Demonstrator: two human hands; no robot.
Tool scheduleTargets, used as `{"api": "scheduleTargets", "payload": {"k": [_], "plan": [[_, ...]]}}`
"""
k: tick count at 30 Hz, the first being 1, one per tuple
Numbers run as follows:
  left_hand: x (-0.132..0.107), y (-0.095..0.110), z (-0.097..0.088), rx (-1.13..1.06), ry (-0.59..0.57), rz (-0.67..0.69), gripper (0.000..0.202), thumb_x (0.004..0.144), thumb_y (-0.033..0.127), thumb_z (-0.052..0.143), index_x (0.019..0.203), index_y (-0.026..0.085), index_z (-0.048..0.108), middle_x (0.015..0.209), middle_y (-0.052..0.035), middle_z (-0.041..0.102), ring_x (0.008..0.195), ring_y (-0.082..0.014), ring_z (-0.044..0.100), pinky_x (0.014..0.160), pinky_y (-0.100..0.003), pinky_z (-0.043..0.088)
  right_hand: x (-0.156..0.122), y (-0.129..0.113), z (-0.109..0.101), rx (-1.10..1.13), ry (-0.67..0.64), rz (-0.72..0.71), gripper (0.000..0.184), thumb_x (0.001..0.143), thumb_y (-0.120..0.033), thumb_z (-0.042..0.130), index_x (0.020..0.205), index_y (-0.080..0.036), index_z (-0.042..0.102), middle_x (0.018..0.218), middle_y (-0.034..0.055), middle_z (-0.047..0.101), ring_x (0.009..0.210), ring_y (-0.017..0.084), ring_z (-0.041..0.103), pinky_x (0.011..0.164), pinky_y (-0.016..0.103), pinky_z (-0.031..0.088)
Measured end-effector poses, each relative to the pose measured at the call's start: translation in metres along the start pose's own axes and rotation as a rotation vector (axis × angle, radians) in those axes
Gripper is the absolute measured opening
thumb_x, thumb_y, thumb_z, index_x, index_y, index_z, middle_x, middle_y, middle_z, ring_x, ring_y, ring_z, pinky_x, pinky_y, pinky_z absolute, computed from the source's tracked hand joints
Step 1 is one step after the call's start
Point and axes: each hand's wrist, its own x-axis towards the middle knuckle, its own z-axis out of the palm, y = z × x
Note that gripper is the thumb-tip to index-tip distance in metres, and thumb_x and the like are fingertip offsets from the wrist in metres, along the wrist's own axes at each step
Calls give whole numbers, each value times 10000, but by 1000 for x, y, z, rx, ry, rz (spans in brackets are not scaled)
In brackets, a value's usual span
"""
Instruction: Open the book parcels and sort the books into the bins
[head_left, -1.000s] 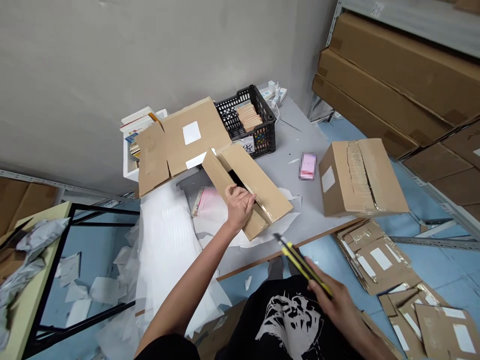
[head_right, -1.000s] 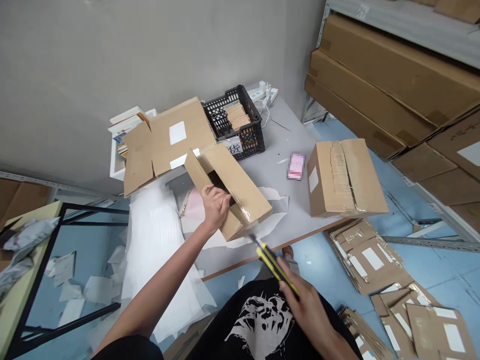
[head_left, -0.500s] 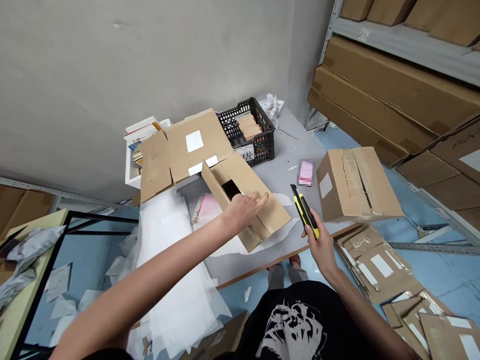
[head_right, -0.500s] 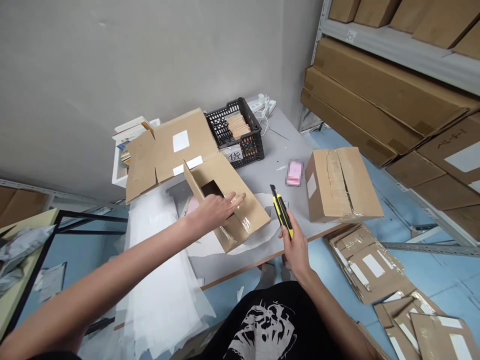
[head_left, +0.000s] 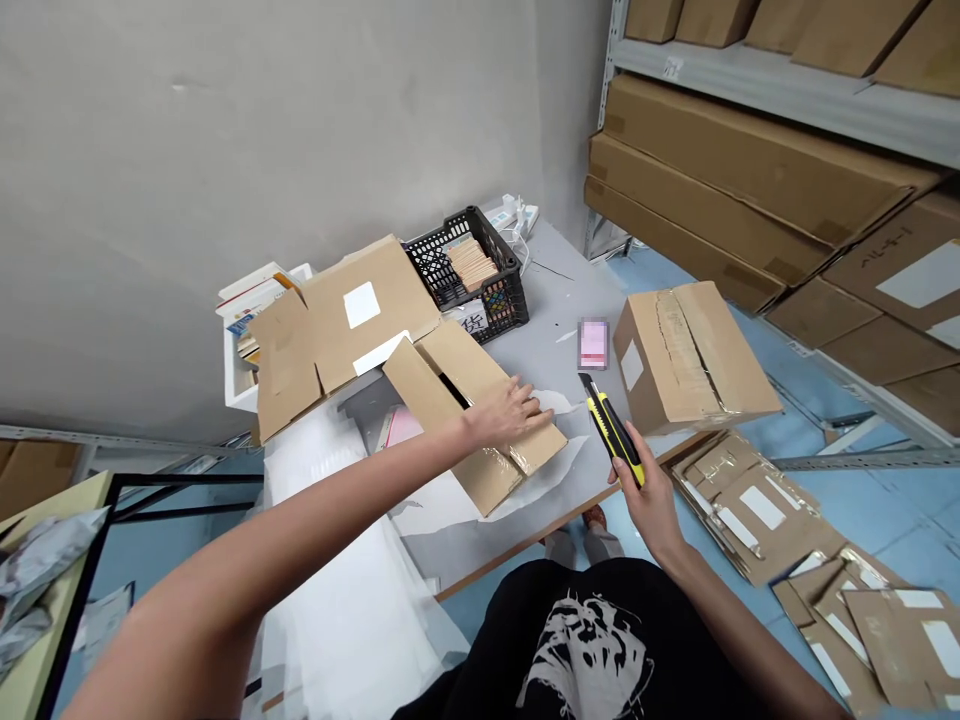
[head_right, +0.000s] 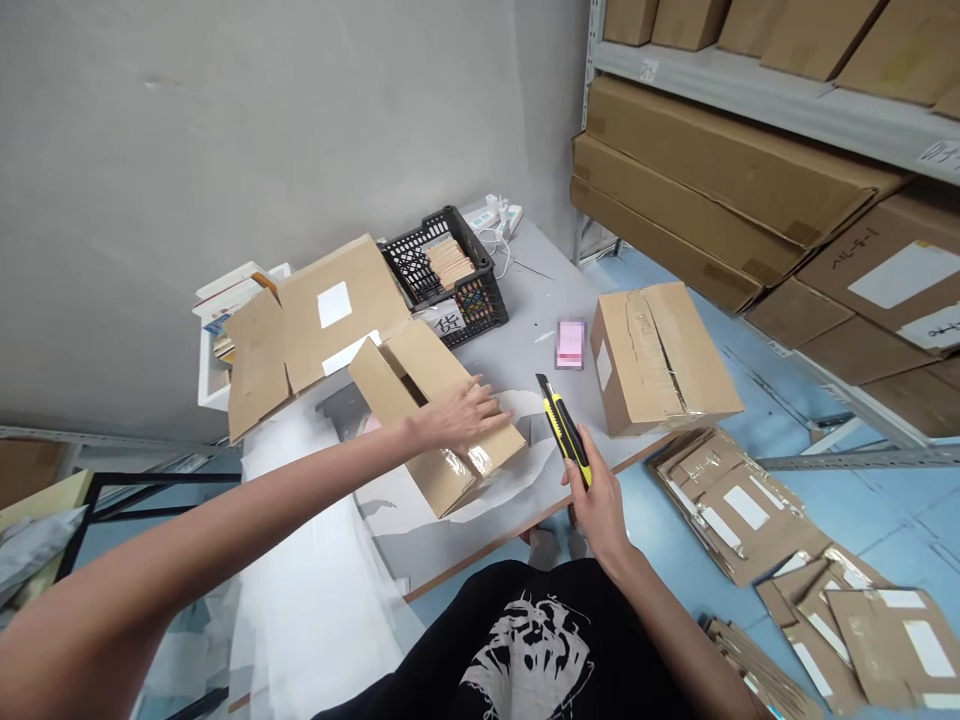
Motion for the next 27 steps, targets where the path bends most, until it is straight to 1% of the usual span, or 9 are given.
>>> {"api": "scheduleTargets", "payload": {"k": [3, 6, 9, 12, 15, 18, 23, 25, 27], "plan": [[-1, -9, -1, -29, -3, 87, 606, 671, 411, 759, 1199, 213, 536, 1103, -117, 643, 1068, -261, 553, 826, -342, 445, -9, 0, -15, -59, -48, -98, 542, 941, -414, 430, 1434, -192, 387, 980, 76, 694, 810, 184, 656, 755, 304, 521], [-5, -15, 1, 7, 23, 117, 659, 681, 416, 753, 1243, 171, 512, 1218, -164, 608, 1131, -274, 540, 776, -320, 468, -23, 3, -38, -162, -156, -307, 432, 959, -322, 425, 1386, -264, 458, 1138, 70, 671, 923, 172, 661, 777, 272, 521], [-6, -19, 1, 54, -4, 79, 667, 720, 408, 729, 1288, 152, 492, 1306, -188, 564, 1180, -285, 529, 787, -321, 482, -34, 7, -56, -338, -227, -496, 427, 954, -214, 412, 1355, -337, 491, 1208, 22, 651, 973, 153, 650, 768, 250, 522], [-3, -21, -2, 59, -51, 46, 596, 785, 404, 672, 1298, 160, 493, 1317, -181, 563, 1187, -272, 538, 793, -318, 499, -37, 7, -63, -496, -262, -591, 501, 925, -115, 390, 1361, -343, 487, 1172, 13, 666, 912, 145, 641, 769, 261, 519], [2, -18, -3, 17, -48, 35, 527, 813, 377, 648, 1279, 172, 515, 1294, -173, 582, 1188, -258, 547, 808, -316, 513, -33, 5, -60, -605, -304, -623, 535, 900, -68, 396, 1368, -312, 487, 1098, 32, 677, 877, 151, 622, 771, 271, 512], [6, -16, -4, 28, -55, 40, 520, 810, 367, 655, 1270, 162, 524, 1282, -181, 588, 1165, -267, 563, 792, -325, 528, -28, 1, -51, -684, -305, -638, 546, 895, -65, 414, 1376, -316, 476, 1063, 45, 664, 889, 163, 606, 768, 280, 501], [8, -16, -2, 31, -20, 47, 520, 805, 347, 662, 1270, 160, 521, 1245, -177, 609, 1140, -261, 577, 760, -313, 538, -26, -7, -29, -808, -224, -638, 428, 939, -282, 470, 1363, -331, 497, 970, 79, 644, 857, 199, 591, 677, 284, 487], [7, -17, 0, 20, 4, 56, 506, 809, 342, 655, 1263, 160, 526, 1237, -172, 617, 1141, -252, 577, 767, -304, 536, -25, -7, -26, -835, -221, -622, 429, 941, -293, 458, 1366, -329, 494, 964, 80, 638, 836, 199, 587, 649, 281, 482], [5, -17, 2, -9, 49, 38, 428, 830, 347, 627, 1218, 178, 560, 1203, -142, 647, 1114, -224, 598, 771, -283, 530, -21, -3, -33, -863, -217, -583, 448, 940, -275, 444, 1383, -329, 475, 957, 79, 630, 803, 198, 583, 614, 279, 474]]}}
